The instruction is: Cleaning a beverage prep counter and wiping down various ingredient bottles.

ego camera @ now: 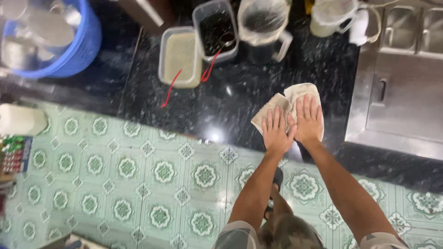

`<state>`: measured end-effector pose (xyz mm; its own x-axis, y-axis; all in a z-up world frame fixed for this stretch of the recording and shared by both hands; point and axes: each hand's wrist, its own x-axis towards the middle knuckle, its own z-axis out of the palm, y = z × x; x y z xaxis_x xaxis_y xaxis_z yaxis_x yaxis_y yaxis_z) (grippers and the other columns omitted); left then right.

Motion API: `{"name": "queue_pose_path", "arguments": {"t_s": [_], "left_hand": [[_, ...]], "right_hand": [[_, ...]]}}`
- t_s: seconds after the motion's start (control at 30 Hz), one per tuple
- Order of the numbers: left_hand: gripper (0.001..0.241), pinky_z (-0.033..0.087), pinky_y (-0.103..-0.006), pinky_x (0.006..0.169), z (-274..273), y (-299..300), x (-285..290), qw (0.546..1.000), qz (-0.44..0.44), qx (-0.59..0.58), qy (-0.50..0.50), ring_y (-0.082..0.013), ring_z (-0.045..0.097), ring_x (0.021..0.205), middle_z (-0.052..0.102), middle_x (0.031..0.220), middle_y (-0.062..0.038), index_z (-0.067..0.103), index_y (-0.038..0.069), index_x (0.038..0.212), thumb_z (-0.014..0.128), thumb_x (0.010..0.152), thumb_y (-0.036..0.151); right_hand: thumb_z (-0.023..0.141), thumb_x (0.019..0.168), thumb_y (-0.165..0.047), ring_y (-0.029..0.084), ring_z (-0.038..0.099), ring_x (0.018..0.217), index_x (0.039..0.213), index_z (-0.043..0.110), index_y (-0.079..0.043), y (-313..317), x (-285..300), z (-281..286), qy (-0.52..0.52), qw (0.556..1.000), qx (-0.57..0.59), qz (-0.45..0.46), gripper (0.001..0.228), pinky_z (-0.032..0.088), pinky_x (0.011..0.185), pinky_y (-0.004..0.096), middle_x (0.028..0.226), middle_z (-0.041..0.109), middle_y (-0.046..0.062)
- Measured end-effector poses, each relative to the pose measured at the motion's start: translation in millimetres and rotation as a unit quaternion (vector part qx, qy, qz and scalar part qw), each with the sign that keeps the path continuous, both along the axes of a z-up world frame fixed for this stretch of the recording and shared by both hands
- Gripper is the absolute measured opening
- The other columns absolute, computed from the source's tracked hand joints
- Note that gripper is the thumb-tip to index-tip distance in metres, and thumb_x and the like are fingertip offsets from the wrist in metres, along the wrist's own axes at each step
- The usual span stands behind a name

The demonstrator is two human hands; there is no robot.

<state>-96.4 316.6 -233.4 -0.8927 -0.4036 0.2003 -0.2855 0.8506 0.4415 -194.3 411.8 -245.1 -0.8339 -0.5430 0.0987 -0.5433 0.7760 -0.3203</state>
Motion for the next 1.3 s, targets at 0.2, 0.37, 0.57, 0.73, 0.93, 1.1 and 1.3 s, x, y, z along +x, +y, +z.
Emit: {"name": "queue_pose_path", "arguments": {"t_s": [0.2,0.37,0.57,0.73,0.93,1.1,1.3], "left_hand": [[0.064,0.013,-0.0521,0.126,-19,-31,77,0.998,-0.021,-0.011,-0.052,-0.0293,0.022,0.157,0.030,0.169,-0.006,0.046,0.010,0.154,0.044,0.102,0.048],[0.046,0.020,-0.0461,0.131,-14,-81,95,0.989,-0.072,-0.029,-0.126,-0.0232,0.028,0.160,0.031,0.173,0.001,0.054,0.018,0.146,0.037,0.108,0.038],[0.054,0.020,-0.0468,0.126,-20,-144,59,0.988,-0.108,-0.073,-0.084,-0.0234,0.026,0.157,0.028,0.170,0.001,0.048,0.013,0.153,0.037,0.107,0.040],[0.060,0.015,-0.0460,0.126,-13,-213,-5,0.994,0.010,-0.051,-0.094,-0.0232,0.018,0.158,0.025,0.171,0.001,0.039,0.013,0.159,0.035,0.106,0.042],[0.066,0.010,-0.0450,0.126,-33,-301,-51,0.990,0.087,-0.025,-0.107,-0.0229,0.012,0.159,0.018,0.171,0.000,0.029,0.016,0.163,0.031,0.106,0.048],[0.057,0.007,-0.0505,0.128,-31,-304,-40,0.975,0.055,0.196,-0.087,-0.0246,0.011,0.158,0.016,0.173,0.000,0.030,0.017,0.162,0.020,0.110,0.038],[0.059,0.010,-0.0535,0.125,-30,-240,50,0.991,0.095,-0.007,-0.095,-0.0323,0.011,0.159,0.018,0.172,-0.006,0.038,0.011,0.158,0.034,0.104,0.034]], "right_hand": [[0.033,0.098,-0.049,0.041,0.004,0.160,0.165,0.022,-0.005,-13,99,-4,0.005,0.999,-0.028,0.032,0.081,0.003,0.126,0.059,0.174,0.009,0.019],[0.039,0.099,-0.056,0.046,0.002,0.158,0.163,0.023,0.001,-29,113,-4,0.058,0.992,0.076,0.084,0.087,0.003,0.124,0.062,0.172,0.008,0.024],[0.048,0.091,-0.061,0.045,0.005,0.158,0.160,0.027,0.000,-90,65,17,0.024,0.992,0.020,0.123,0.094,0.005,0.124,0.061,0.171,0.012,0.024],[0.052,0.089,-0.061,0.041,0.011,0.157,0.161,0.031,-0.003,-181,-10,17,0.031,0.988,-0.026,0.149,0.094,0.008,0.124,0.059,0.168,0.019,0.023],[0.051,0.092,-0.058,0.034,0.016,0.157,0.156,0.038,-0.006,-269,-67,20,0.032,0.978,-0.005,0.207,0.083,0.011,0.126,0.054,0.170,0.024,0.015],[0.046,0.096,-0.060,0.029,0.016,0.158,0.155,0.039,-0.006,-260,-58,23,0.037,0.968,0.013,0.250,0.080,0.011,0.128,0.050,0.170,0.026,0.010],[0.045,0.094,-0.056,0.028,0.015,0.157,0.159,0.033,-0.010,-214,33,24,0.056,0.971,0.015,0.234,0.081,0.011,0.126,0.049,0.169,0.023,0.008]]}}
